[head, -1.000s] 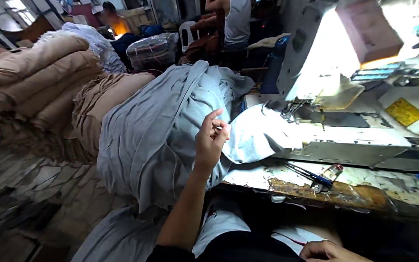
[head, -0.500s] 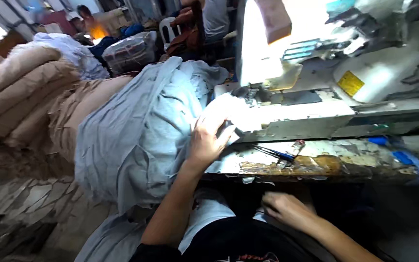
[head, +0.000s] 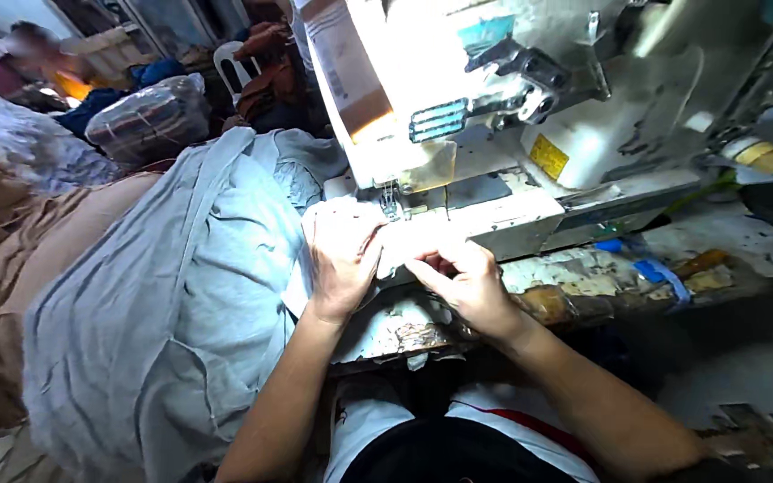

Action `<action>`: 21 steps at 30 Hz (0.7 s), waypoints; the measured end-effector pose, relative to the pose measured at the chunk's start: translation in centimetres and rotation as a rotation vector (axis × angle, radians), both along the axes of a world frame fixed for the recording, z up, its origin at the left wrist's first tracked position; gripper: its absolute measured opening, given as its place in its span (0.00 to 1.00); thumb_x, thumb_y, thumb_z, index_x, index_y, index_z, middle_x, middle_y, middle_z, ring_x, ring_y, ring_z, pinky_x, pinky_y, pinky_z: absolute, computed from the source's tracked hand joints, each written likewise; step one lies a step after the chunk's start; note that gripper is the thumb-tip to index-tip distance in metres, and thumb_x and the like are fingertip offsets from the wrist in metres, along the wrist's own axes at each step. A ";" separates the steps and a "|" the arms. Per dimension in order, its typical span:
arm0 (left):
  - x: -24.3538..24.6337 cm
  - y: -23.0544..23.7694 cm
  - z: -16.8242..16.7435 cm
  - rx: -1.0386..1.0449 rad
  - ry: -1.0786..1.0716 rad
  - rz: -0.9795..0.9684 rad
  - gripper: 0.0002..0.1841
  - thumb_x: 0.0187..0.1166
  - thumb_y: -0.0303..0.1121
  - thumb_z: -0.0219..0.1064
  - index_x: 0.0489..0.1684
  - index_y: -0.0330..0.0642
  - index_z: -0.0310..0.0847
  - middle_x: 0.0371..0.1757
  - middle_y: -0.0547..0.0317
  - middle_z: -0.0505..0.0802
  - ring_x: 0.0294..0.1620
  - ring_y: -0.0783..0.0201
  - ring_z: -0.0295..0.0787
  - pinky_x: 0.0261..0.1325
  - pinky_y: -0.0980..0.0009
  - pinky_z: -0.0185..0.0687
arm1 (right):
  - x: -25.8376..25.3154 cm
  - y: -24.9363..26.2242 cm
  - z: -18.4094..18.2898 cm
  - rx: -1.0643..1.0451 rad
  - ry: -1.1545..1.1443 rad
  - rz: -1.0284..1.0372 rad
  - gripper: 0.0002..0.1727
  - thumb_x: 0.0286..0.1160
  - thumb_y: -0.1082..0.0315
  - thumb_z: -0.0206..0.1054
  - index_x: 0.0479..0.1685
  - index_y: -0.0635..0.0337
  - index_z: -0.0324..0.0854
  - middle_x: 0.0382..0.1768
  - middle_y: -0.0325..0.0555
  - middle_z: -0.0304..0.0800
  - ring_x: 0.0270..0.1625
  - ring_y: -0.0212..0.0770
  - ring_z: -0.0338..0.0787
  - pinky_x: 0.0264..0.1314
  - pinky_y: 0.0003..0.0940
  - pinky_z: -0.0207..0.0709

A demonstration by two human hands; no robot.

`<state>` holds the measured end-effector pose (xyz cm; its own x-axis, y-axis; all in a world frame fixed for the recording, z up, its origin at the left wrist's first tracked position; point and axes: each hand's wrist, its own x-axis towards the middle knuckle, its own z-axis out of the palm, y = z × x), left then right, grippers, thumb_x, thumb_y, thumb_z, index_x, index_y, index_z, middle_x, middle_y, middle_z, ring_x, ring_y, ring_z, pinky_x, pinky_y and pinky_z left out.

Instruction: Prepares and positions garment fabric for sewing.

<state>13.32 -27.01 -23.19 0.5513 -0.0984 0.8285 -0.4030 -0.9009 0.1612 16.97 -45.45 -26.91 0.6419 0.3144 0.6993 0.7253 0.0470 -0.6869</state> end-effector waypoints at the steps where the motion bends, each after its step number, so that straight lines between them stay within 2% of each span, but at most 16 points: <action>1: 0.1 -0.1 0.3 -0.030 -0.057 -0.015 0.07 0.77 0.30 0.69 0.41 0.42 0.95 0.48 0.52 0.96 0.63 0.55 0.86 0.77 0.52 0.63 | -0.5 -0.4 0.4 0.063 0.218 0.179 0.02 0.77 0.74 0.67 0.42 0.62 0.84 0.29 0.34 0.87 0.25 0.19 0.82 0.27 0.11 0.76; 2: 0.0 -0.2 0.7 -0.050 -0.105 -0.029 0.07 0.77 0.30 0.71 0.40 0.41 0.95 0.47 0.52 0.96 0.62 0.57 0.87 0.78 0.53 0.65 | -0.9 -0.6 0.7 0.111 0.420 0.329 0.03 0.81 0.76 0.63 0.46 0.60 0.79 0.25 0.34 0.87 0.19 0.21 0.83 0.21 0.13 0.77; 3: -0.2 -0.2 0.9 -0.066 -0.138 -0.053 0.06 0.76 0.30 0.72 0.40 0.40 0.95 0.46 0.52 0.96 0.61 0.58 0.88 0.77 0.54 0.66 | -1.1 -0.7 0.8 0.145 0.562 0.412 0.05 0.82 0.77 0.61 0.50 0.60 0.77 0.23 0.36 0.88 0.18 0.24 0.84 0.20 0.16 0.79; 5: -1.0 -0.1 1.0 -0.075 -0.173 -0.093 0.06 0.76 0.30 0.72 0.39 0.40 0.94 0.45 0.53 0.96 0.60 0.59 0.86 0.77 0.55 0.64 | -1.2 -0.5 0.3 0.154 0.629 0.418 0.09 0.82 0.77 0.63 0.56 0.61 0.78 0.26 0.36 0.89 0.20 0.26 0.86 0.23 0.18 0.82; 7: -1.9 -0.1 0.6 -0.054 -0.193 -0.124 0.06 0.77 0.32 0.71 0.38 0.42 0.93 0.44 0.55 0.95 0.61 0.60 0.85 0.77 0.56 0.62 | -1.5 -0.3 -0.3 0.113 0.525 0.344 0.06 0.80 0.74 0.67 0.49 0.63 0.86 0.29 0.33 0.89 0.24 0.22 0.86 0.28 0.16 0.83; 10: -3.7 -0.3 -0.4 0.012 -0.157 -0.196 0.04 0.78 0.33 0.72 0.37 0.45 0.91 0.45 0.59 0.92 0.64 0.60 0.80 0.75 0.60 0.63 | -2.8 -0.9 -1.1 0.031 0.206 0.292 0.09 0.80 0.68 0.68 0.39 0.66 0.90 0.37 0.37 0.92 0.38 0.18 0.88 0.44 0.14 0.84; 13: -5.6 -0.5 0.9 0.037 -0.053 -0.241 0.05 0.79 0.32 0.70 0.37 0.45 0.91 0.49 0.59 0.94 0.67 0.60 0.80 0.77 0.60 0.62 | -4.2 -2.0 -1.3 -0.025 -0.101 0.198 0.12 0.82 0.66 0.67 0.40 0.68 0.90 0.38 0.47 0.94 0.45 0.23 0.89 0.54 0.14 0.80; 15: -6.3 -1.1 3.5 0.180 0.069 -0.248 0.09 0.82 0.31 0.64 0.39 0.45 0.92 0.52 0.56 0.95 0.62 0.58 0.83 0.72 0.59 0.66 | -4.6 -2.5 -1.1 -0.094 -0.198 0.131 0.13 0.82 0.64 0.66 0.43 0.66 0.91 0.40 0.48 0.95 0.46 0.27 0.91 0.54 0.18 0.82; 16: -6.2 -1.4 4.9 0.338 0.166 -0.237 0.11 0.81 0.30 0.62 0.40 0.46 0.94 0.56 0.56 0.95 0.61 0.57 0.87 0.68 0.56 0.72 | -4.4 -2.5 -0.9 -0.109 -0.206 0.140 0.12 0.82 0.65 0.66 0.41 0.66 0.90 0.40 0.48 0.94 0.45 0.28 0.91 0.52 0.19 0.83; 17: -5.5 -1.5 5.8 0.517 0.295 -0.232 0.11 0.80 0.29 0.60 0.40 0.47 0.92 0.58 0.56 0.95 0.60 0.55 0.88 0.62 0.53 0.73 | -4.1 -2.4 -0.9 -0.104 -0.193 0.161 0.10 0.79 0.67 0.67 0.38 0.66 0.90 0.39 0.47 0.93 0.44 0.27 0.90 0.50 0.19 0.83; 18: -4.7 -1.2 6.4 0.655 0.419 -0.233 0.10 0.77 0.30 0.60 0.40 0.48 0.91 0.55 0.57 0.94 0.55 0.54 0.89 0.57 0.51 0.75 | -3.6 -2.0 -1.0 -0.092 -0.155 0.190 0.09 0.76 0.68 0.69 0.36 0.65 0.90 0.39 0.45 0.92 0.46 0.26 0.90 0.52 0.19 0.83; 19: -3.9 -1.0 6.7 0.728 0.506 -0.239 0.07 0.76 0.32 0.63 0.35 0.49 0.90 0.44 0.59 0.93 0.47 0.55 0.90 0.51 0.51 0.79 | -2.9 -1.7 -1.3 -0.091 -0.086 0.219 0.07 0.74 0.69 0.71 0.37 0.65 0.90 0.42 0.44 0.92 0.50 0.25 0.90 0.56 0.19 0.83; 20: -3.6 -0.8 7.1 0.757 0.552 -0.253 0.06 0.73 0.35 0.68 0.29 0.49 0.90 0.33 0.61 0.91 0.37 0.56 0.90 0.40 0.53 0.79 | -2.3 -1.3 -1.9 -0.090 0.002 0.238 0.06 0.72 0.70 0.71 0.38 0.65 0.90 0.45 0.43 0.92 0.52 0.25 0.89 0.59 0.20 0.82; 21: -3.6 -0.6 7.6 0.778 0.573 -0.256 0.08 0.72 0.39 0.70 0.24 0.50 0.87 0.26 0.64 0.87 0.29 0.60 0.87 0.30 0.57 0.75 | -2.0 -1.1 -2.5 -0.074 0.088 0.246 0.06 0.72 0.71 0.71 0.39 0.65 0.91 0.44 0.41 0.93 0.50 0.23 0.89 0.58 0.20 0.83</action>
<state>9.72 -27.65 -15.62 0.7336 -0.6723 0.0987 -0.6460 -0.7351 -0.2057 14.98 -46.51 -29.43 0.5974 0.5166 0.6134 0.6355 0.1615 -0.7550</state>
